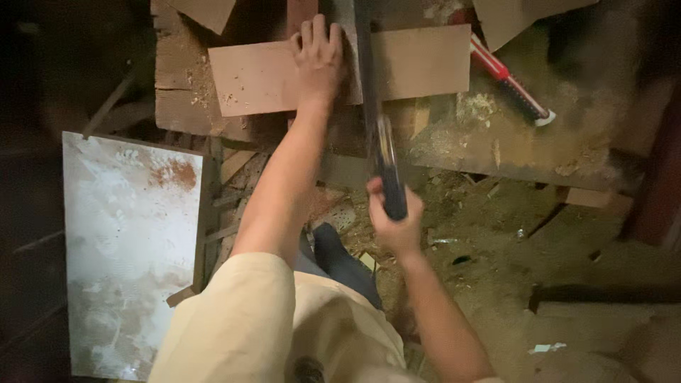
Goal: The person uses a hand saw to cut a rectangular piece of wood on a workbench. They hold the wood steady with one hand while sawing with the other, completing the cut and separating the piece.
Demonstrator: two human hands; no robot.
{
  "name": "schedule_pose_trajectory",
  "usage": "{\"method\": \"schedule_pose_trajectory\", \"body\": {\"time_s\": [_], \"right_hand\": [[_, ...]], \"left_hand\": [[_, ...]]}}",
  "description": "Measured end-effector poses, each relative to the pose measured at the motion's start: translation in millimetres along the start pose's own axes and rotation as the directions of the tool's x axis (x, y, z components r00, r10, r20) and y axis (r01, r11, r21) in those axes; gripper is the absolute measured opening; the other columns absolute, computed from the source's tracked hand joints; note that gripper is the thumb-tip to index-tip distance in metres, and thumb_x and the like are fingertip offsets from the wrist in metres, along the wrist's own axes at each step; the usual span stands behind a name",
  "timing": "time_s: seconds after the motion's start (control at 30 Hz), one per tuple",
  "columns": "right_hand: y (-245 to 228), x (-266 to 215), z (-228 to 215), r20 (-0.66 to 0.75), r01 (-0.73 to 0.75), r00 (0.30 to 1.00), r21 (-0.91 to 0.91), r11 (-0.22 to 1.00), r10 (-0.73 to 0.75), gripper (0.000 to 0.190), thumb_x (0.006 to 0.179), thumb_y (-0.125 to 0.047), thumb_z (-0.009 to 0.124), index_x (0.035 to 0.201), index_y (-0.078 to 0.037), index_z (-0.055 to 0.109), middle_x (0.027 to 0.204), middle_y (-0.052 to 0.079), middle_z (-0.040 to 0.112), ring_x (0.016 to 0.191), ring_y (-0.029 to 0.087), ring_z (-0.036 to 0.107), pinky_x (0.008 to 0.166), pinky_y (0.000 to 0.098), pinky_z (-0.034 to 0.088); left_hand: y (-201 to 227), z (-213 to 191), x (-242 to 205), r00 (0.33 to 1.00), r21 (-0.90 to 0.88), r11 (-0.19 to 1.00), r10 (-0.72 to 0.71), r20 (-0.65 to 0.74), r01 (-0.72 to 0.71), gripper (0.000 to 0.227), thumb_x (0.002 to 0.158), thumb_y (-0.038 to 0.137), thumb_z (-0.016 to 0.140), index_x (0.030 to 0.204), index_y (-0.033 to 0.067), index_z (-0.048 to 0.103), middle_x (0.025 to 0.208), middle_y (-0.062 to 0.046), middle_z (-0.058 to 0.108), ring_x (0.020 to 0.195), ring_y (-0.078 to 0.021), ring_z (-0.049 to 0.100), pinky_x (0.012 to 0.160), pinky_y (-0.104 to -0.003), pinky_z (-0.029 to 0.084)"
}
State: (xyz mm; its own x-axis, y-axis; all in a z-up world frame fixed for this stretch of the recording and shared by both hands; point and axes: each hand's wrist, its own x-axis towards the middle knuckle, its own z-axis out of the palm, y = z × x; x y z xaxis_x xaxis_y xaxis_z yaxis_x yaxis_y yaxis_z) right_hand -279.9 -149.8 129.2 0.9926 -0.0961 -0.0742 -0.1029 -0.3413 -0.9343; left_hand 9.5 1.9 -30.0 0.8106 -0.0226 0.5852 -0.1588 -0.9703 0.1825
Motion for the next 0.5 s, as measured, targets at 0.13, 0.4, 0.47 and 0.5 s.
{"method": "schedule_pose_trajectory", "body": {"time_s": [0.13, 0.4, 0.47, 0.5], "right_hand": [[5, 8, 24, -0.026, 0.009, 1.000, 0.023, 1.000, -0.008, 0.008, 0.090, -0.001, 0.064, 0.096, -0.003, 0.068, 0.075, 0.002, 0.067, 0.060, 0.009, 0.062, 0.051, 0.0257, 0.050], [-40, -168, -44, 0.029, -0.227, 0.972, -0.145, 0.963, 0.234, 0.010, 0.084, -0.004, 0.069, 0.091, 0.003, 0.069, 0.078, 0.008, 0.073, 0.066, 0.014, 0.072, 0.059, 0.0285, 0.056], [-51, -171, -43, 0.030, -0.167, 0.985, -0.127, 0.978, 0.172, 0.011, 0.085, -0.005, 0.071, 0.089, 0.003, 0.066, 0.083, 0.010, 0.073, 0.069, 0.014, 0.073, 0.061, 0.0282, 0.057], [-52, -163, -37, 0.004, -0.117, 0.993, -0.050, 0.992, 0.117, 0.010, 0.087, -0.005, 0.071, 0.089, 0.003, 0.065, 0.086, 0.012, 0.073, 0.074, 0.015, 0.073, 0.063, 0.0290, 0.056]], "left_hand": [[2, 10, 3, 0.996, 0.020, 0.999, -0.036, -0.082, 0.038, 0.017, 0.090, 0.009, 0.067, 0.107, 0.0095, 0.065, 0.122, -0.013, 0.058, 0.115, -0.0330, 0.054, 0.099, -0.050, 0.042], [6, -7, 4, 0.997, -0.136, 0.988, -0.067, 0.042, 0.072, 0.024, 0.087, 0.005, 0.062, 0.110, 0.0072, 0.065, 0.122, -0.017, 0.057, 0.116, -0.0365, 0.053, 0.100, -0.053, 0.041], [6, -8, 2, 0.996, -0.135, 0.988, -0.065, 0.067, 0.074, 0.026, 0.087, 0.005, 0.062, 0.112, 0.0068, 0.065, 0.123, -0.017, 0.056, 0.117, -0.0363, 0.052, 0.101, -0.053, 0.041], [7, -7, -2, 0.994, -0.118, 0.990, -0.071, 0.079, 0.080, 0.027, 0.085, 0.005, 0.063, 0.113, 0.0074, 0.065, 0.124, -0.016, 0.056, 0.119, -0.0357, 0.052, 0.101, -0.053, 0.041]]}}
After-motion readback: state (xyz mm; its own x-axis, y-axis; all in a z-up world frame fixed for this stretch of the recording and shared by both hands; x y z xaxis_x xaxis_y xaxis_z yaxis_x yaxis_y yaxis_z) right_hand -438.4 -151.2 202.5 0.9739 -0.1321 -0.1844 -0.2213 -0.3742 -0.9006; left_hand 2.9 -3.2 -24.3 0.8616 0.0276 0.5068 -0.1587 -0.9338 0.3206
